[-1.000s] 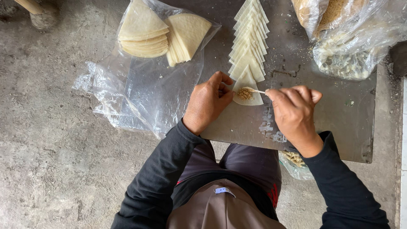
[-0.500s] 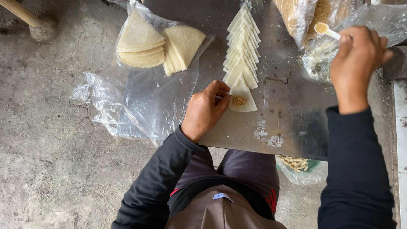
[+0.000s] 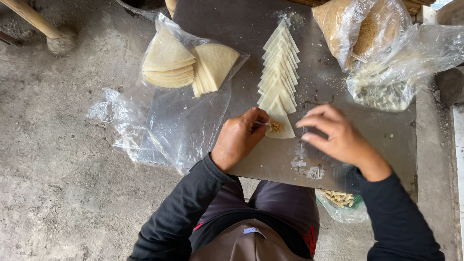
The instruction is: The person repeatedly scoops a grainy filling into triangular pastry sheets using a small spoon, then folds and seals each sheet into a samosa. The finished samosas are stacked on the metal table.
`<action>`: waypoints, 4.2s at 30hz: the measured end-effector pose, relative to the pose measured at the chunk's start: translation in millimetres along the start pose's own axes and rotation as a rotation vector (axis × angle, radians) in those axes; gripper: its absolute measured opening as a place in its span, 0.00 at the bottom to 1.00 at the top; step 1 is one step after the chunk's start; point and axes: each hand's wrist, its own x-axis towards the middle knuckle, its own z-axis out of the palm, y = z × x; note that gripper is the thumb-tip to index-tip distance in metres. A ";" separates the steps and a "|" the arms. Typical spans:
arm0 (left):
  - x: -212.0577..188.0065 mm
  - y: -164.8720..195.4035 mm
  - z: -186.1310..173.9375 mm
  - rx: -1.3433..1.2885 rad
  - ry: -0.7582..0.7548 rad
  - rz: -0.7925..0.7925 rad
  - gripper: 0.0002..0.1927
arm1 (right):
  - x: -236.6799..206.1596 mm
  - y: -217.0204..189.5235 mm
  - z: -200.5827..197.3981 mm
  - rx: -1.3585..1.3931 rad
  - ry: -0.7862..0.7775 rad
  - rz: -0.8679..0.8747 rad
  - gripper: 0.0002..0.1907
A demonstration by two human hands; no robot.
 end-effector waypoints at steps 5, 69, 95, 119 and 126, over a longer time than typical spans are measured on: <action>0.7 0.0 0.8 0.046 -0.016 0.031 0.08 | 0.4 -20.2 15.6 0.025 0.043 0.125 0.10; 10.7 -20.9 -4.6 0.271 -0.240 0.391 0.12 | 11.0 -43.4 39.4 -0.167 0.201 -0.025 0.07; 17.8 -13.1 -1.7 0.379 -0.281 0.335 0.09 | 27.2 -49.3 28.4 -0.293 0.066 0.014 0.10; 46.2 -15.7 -4.2 0.313 -0.420 -0.070 0.12 | 28.4 -26.6 36.8 -0.113 0.049 0.091 0.09; 47.2 -29.2 -9.9 0.261 -0.379 0.174 0.10 | 25.6 -25.0 44.5 -0.164 0.195 0.032 0.06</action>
